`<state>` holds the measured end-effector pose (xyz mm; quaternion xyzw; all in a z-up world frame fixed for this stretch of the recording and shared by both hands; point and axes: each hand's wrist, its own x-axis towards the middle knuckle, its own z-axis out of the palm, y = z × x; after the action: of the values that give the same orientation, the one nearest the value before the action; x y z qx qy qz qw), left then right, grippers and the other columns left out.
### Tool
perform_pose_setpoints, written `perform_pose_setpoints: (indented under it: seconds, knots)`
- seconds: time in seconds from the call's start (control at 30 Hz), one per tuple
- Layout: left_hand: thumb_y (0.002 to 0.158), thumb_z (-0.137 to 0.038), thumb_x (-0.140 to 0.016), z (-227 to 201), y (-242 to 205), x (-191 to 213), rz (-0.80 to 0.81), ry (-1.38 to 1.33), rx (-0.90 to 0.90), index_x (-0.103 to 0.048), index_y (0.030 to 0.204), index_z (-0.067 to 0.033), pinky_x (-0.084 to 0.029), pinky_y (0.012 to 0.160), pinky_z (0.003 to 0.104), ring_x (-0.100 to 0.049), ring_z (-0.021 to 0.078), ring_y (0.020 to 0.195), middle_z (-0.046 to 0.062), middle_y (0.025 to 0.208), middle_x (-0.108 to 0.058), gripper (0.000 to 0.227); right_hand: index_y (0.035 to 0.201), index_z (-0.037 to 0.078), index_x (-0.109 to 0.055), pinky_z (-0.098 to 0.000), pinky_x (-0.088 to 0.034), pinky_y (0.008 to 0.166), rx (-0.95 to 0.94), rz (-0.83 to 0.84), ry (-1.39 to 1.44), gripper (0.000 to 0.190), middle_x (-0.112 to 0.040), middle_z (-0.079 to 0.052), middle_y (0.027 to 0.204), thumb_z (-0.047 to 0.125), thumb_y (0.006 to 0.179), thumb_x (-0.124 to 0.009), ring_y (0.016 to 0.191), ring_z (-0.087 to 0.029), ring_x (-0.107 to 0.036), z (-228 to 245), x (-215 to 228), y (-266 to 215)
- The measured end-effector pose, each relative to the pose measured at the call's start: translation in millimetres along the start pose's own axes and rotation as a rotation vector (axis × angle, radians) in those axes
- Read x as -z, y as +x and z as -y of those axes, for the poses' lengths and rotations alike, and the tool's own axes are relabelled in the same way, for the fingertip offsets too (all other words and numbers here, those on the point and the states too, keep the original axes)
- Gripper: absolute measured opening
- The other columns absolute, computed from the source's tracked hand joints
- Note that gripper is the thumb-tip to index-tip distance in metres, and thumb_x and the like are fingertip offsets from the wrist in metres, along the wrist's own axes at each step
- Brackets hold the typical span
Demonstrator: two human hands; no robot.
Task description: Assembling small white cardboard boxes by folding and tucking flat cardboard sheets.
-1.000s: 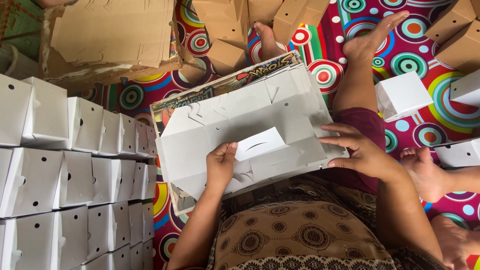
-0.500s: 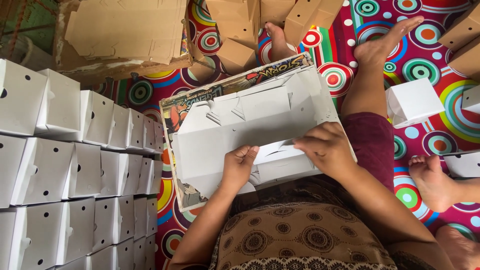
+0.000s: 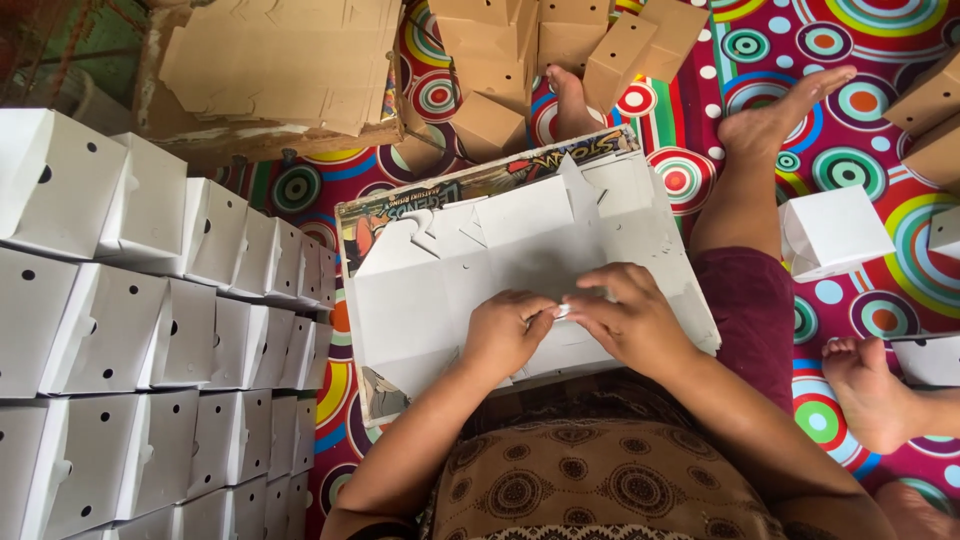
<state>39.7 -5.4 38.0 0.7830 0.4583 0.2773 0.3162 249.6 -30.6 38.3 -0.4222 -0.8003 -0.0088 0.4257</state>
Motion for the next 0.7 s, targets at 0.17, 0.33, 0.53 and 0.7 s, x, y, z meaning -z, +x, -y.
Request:
perform_pose_setpoints:
  seconds: [0.17, 0.33, 0.53, 0.7]
  knots:
    - [0.093, -0.012, -0.069, 16, 22, 5, -0.324, -0.361, 0.139, -0.078, 0.096, -0.0158, -0.059, 0.066, 0.034, -0.067, 0.0191, 0.079, 0.003, 0.078, -0.072, 0.010, 0.109, 0.016, -0.078, -0.0444, -0.052, 0.096, -0.068, -0.140, 0.046, 0.026, -0.065, -0.005, 0.114, 0.014, 0.084, -0.083, 0.107, -0.027, -0.062, 2, 1, -10]
    - [0.101, -0.011, -0.066, 12, 35, 9, -0.633, -0.953, 0.330, -0.070, 0.098, -0.0055, -0.064, 0.059, 0.026, -0.065, 0.0093, 0.073, 0.000, 0.077, -0.064, 0.008, 0.117, 0.011, -0.073, -0.0457, -0.051, 0.094, -0.023, -0.118, 0.176, 0.041, -0.066, -0.008, 0.115, 0.026, 0.081, -0.085, 0.107, -0.029, -0.061, 14, -16, -13]
    - [0.100, -0.010, -0.065, -7, 24, -6, -0.669, -1.055, 0.386, -0.064, 0.102, -0.0046, -0.065, 0.058, 0.023, -0.061, 0.0086, 0.078, -0.002, 0.082, -0.055, 0.006, 0.126, 0.003, -0.059, -0.0505, -0.052, 0.091, -0.129, -0.144, 0.226, 0.059, -0.064, -0.014, 0.116, 0.030, 0.081, -0.086, 0.107, -0.036, -0.064, 19, -24, -10]
    - [0.097, -0.003, -0.066, 4, 19, -27, -0.620, -1.162, 0.283, -0.057, 0.097, -0.0026, -0.069, 0.072, 0.035, -0.067, 0.0114, 0.077, 0.002, 0.082, -0.056, 0.009, 0.115, 0.007, -0.072, -0.0432, -0.050, 0.088, 0.006, -0.216, 0.100, 0.021, -0.066, -0.007, 0.113, 0.012, 0.095, -0.067, 0.102, -0.028, -0.065, 21, -18, 3]
